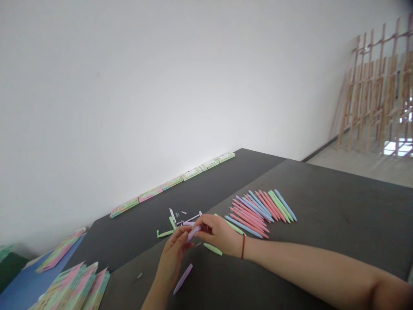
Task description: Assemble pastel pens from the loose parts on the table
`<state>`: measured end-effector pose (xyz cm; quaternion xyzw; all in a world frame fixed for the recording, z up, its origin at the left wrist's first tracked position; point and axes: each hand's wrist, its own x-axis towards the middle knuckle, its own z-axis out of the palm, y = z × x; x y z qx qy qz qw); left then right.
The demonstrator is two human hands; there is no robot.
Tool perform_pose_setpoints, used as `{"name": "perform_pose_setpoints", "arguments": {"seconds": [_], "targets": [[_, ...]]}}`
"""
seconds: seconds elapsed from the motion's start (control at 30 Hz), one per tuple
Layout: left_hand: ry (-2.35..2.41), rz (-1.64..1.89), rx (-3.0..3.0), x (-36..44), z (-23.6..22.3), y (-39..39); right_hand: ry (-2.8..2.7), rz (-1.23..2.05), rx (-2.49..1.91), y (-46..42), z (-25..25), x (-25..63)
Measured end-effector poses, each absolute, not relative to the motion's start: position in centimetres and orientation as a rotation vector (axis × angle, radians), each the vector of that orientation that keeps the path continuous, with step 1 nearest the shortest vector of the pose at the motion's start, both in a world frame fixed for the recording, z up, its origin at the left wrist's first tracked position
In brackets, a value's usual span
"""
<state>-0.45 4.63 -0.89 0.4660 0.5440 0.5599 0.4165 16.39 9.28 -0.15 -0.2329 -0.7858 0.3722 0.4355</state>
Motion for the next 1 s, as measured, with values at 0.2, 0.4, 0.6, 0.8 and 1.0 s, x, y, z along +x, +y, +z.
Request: {"name": "perform_pose_setpoints", "arguments": {"seconds": [0.2,0.4,0.6,0.8,1.0], "targets": [[1.672,1.484,1.444,0.8,-0.5,2.2,-1.902,0.890,-0.657,10.6,0.5,17.1],[1.692,0.821,1.978,0.7,-3.7,-1.6,-2.254,0.849,-0.854,10.6,-0.6,17.0],[1.781,0.669,2.475,0.0,-5.3,-0.7,-2.687,0.480,-0.842,8.2,-2.0,16.2],[1.868,0.675,2.515,-1.6,-4.4,2.0,-2.789,0.283,-0.803,8.1,-3.0,15.8],[1.953,0.868,2.448,-2.3,-4.4,2.2,-2.743,0.320,-0.873,7.6,-3.5,15.1]]}}
